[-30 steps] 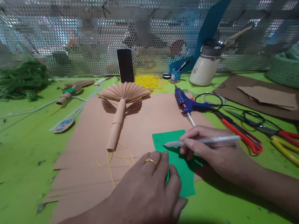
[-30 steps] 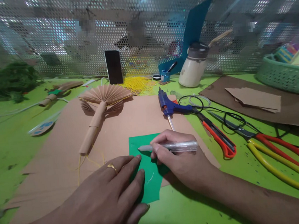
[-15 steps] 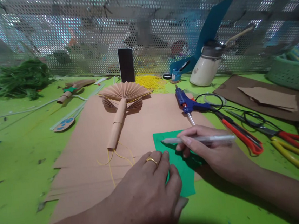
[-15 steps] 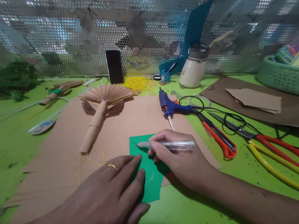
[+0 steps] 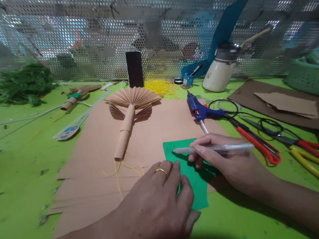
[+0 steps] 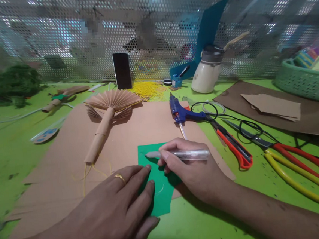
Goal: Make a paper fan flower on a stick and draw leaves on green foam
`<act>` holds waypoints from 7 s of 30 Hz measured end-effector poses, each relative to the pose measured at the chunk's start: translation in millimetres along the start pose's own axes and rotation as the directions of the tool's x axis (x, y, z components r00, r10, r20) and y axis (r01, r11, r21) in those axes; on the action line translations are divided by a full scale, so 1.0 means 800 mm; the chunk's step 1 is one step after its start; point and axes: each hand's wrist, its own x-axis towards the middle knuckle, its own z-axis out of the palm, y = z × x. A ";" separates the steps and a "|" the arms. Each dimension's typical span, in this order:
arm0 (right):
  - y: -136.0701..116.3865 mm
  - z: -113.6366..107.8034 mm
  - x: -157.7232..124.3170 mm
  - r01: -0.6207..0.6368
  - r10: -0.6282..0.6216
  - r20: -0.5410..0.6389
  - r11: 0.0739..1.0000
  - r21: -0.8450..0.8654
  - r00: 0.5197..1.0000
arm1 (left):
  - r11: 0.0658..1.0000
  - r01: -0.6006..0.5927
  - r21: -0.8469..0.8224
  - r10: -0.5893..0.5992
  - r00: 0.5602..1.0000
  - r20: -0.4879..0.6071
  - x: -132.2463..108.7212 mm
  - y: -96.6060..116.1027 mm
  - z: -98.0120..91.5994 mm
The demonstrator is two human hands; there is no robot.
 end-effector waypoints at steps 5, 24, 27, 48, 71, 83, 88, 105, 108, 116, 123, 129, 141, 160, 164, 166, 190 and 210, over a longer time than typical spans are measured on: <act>-0.002 0.001 -0.001 0.008 -0.007 0.015 1.000 -0.028 1.000 | 0.998 -0.016 0.053 0.016 1.000 -0.005 0.001 0.001 0.002; -0.004 0.004 -0.001 -0.022 0.022 0.005 1.000 -0.003 1.000 | 1.000 0.028 0.000 -0.028 0.999 0.033 0.003 -0.002 0.003; -0.005 0.006 -0.003 -0.066 0.066 -0.001 0.998 -0.022 0.998 | 1.000 0.023 0.008 -0.023 1.000 0.003 0.005 -0.001 0.002; -0.001 0.003 -0.002 0.008 -0.008 -0.018 1.000 -0.030 1.000 | 1.000 0.002 0.026 -0.002 1.000 -0.004 0.006 -0.005 0.014; -0.004 0.002 0.000 0.023 -0.024 -0.022 0.999 -0.049 0.999 | 0.999 -0.013 0.044 0.013 1.000 0.011 0.004 -0.005 0.004; -0.011 0.000 -0.003 0.000 -0.002 -0.019 0.993 -0.115 1.000 | 1.000 0.014 -0.006 -0.014 1.000 0.015 0.007 -0.003 0.000; -0.009 0.000 -0.002 -0.026 0.023 -0.042 0.998 -0.065 0.999 | 0.999 -0.028 -0.017 0.027 0.998 -0.062 0.005 -0.005 0.007; -0.013 -0.001 -0.003 -0.020 0.018 -0.014 0.994 -0.108 1.000 | 1.000 -0.007 -0.029 0.006 0.999 -0.033 0.004 -0.005 0.004; -0.011 -0.003 -0.002 0.003 -0.004 -0.015 0.994 -0.111 1.000 | 0.999 -0.040 -0.005 0.040 0.997 -0.070 0.003 -0.006 0.007; -0.010 -0.001 -0.003 0.018 -0.020 -0.015 0.994 -0.106 1.000 | 0.999 -0.020 -0.028 0.019 0.999 -0.035 0.006 -0.003 0.001; -0.011 0.000 -0.005 -0.010 0.007 -0.029 0.995 -0.098 1.000 | 1.000 0.021 0.011 -0.021 0.999 -0.026 0.004 0.002 0.000; -0.011 -0.003 -0.003 0.010 -0.011 -0.021 0.999 -0.052 1.000 | 0.999 0.034 0.003 -0.034 0.999 -0.020 0.003 0.003 0.001; -0.009 -0.002 -0.003 0.021 -0.026 -0.052 0.994 -0.107 0.998 | 0.997 0.006 0.076 -0.004 1.000 -0.030 -0.001 0.004 0.006; -0.010 -0.006 -0.003 -0.030 0.027 -0.045 0.997 -0.072 0.999 | 0.998 0.033 0.049 -0.033 0.999 -0.010 0.001 0.005 0.002; -0.011 -0.004 -0.001 -0.017 0.014 -0.033 0.996 -0.084 0.999 | 0.998 0.030 0.061 -0.030 1.000 -0.010 0.002 0.008 0.000; -0.010 -0.003 -0.001 -0.003 0.000 -0.031 0.995 -0.098 1.000 | 0.997 0.043 0.057 -0.044 0.999 0.005 0.003 0.007 -0.002; -0.006 -0.005 0.000 -0.018 0.016 -0.036 0.998 -0.063 0.999 | 0.999 0.028 0.043 -0.028 1.000 0.011 0.000 0.005 -0.002; -0.006 -0.003 -0.004 -0.035 0.034 -0.018 0.999 -0.027 0.999 | 0.999 0.013 0.048 -0.014 0.999 0.033 0.002 0.003 -0.004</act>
